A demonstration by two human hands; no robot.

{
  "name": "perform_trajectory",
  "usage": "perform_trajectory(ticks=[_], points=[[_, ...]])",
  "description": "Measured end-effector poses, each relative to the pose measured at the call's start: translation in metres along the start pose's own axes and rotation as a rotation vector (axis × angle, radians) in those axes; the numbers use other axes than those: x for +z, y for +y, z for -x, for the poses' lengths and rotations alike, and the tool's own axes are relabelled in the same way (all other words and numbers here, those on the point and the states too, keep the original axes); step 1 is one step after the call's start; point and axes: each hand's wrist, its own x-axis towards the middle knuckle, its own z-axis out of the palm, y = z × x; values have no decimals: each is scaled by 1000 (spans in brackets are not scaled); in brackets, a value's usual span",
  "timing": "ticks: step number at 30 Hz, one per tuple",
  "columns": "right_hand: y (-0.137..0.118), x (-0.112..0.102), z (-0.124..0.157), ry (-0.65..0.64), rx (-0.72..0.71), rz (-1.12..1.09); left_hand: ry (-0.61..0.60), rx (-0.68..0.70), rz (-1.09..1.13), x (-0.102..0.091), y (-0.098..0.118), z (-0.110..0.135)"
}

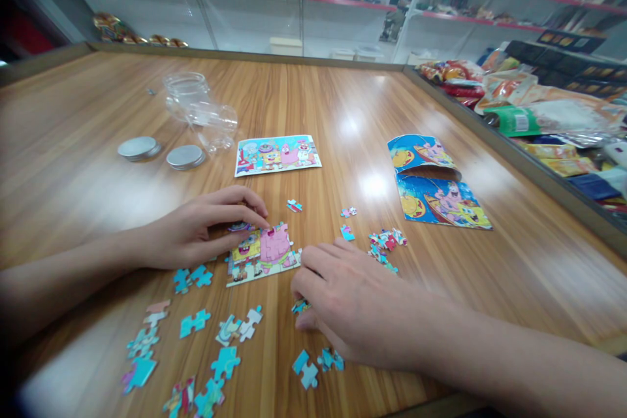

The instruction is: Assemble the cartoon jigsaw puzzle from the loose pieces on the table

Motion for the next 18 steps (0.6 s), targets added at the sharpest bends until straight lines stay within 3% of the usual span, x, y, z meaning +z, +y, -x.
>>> perform_trajectory(ticks=[8,18], points=[[-4,0,1,-48,-69,-20,16,22,-3,0,1,-1],[-2,3,2,5,-40,51,5,13,2,1,0,-1]])
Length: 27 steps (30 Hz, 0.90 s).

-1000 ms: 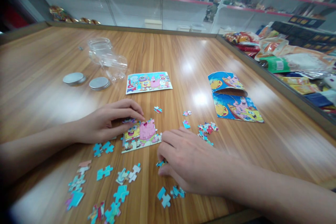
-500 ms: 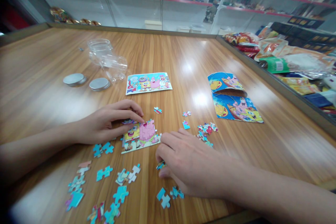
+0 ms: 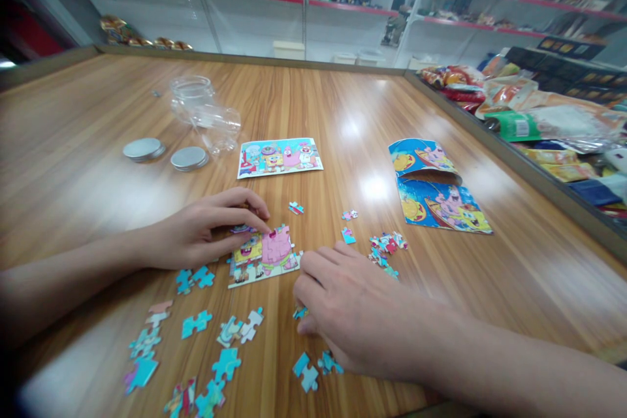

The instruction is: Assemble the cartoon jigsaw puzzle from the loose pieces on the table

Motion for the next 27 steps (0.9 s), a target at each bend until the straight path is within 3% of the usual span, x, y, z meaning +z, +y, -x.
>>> perform_trajectory(ticks=[20,27], points=[[-1,-2,-1,-12,-13,45,13,10,-3,0,0,0],[-1,-4,0,-17,-114,69,7,7,-10,0,0,0]])
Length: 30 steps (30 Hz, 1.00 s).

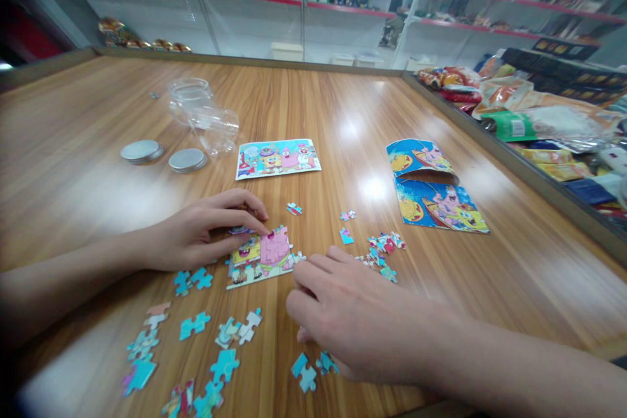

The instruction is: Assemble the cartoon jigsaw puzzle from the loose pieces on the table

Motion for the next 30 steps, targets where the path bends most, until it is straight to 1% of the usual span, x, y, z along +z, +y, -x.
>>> perform_trajectory(ticks=[3,9,22,27,30], points=[[0,2,0,16,-5,6,8,-3,1,0,1,0],[4,5,1,82,34,37,-8,-4,7,0,1,0],[1,0,1,20,46,2,-17,-4,20,1,0,0],[0,1,2,-3,-1,-93,-6,-4,20,1,0,0],[-1,3,3,47,-37,-220,-10,-17,26,1,1,0]])
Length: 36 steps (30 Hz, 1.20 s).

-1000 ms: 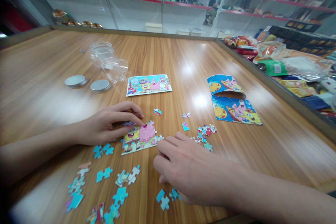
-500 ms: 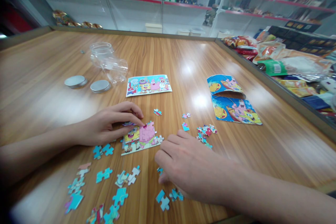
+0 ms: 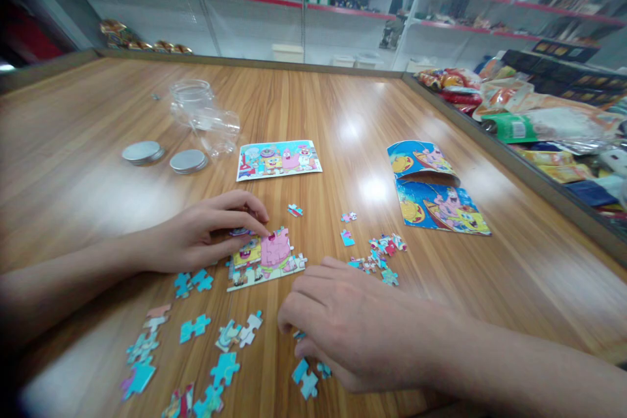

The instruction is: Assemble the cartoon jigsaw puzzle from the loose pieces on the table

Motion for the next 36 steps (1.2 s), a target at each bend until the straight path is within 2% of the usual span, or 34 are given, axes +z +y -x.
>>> perform_trajectory(ticks=[3,6,10,14,16,19,22,26,32,36], points=[[3,-5,-1,127,-26,-87,2,-14,7,0,0,1],[17,-17,-14,331,-54,-128,-10,-20,15,0,1,1],[51,-28,-57,575,-25,-174,1,-22,29,2,2,0],[81,-14,-97,776,-21,-233,55,-73,20,3,4,-1],[89,-3,-105,737,-79,-203,84,-105,-12,3,5,0],[90,6,-102,689,-58,-232,103,-128,-60,4,8,1],[87,4,-94,661,-9,-271,104,-154,-93,4,10,0],[84,-1,-92,581,-60,-192,113,-159,-111,4,11,-1],[80,2,-95,620,-29,-270,118,-172,-140,3,8,-1],[81,4,-95,584,-110,-218,125,-148,-125,3,9,-1]])
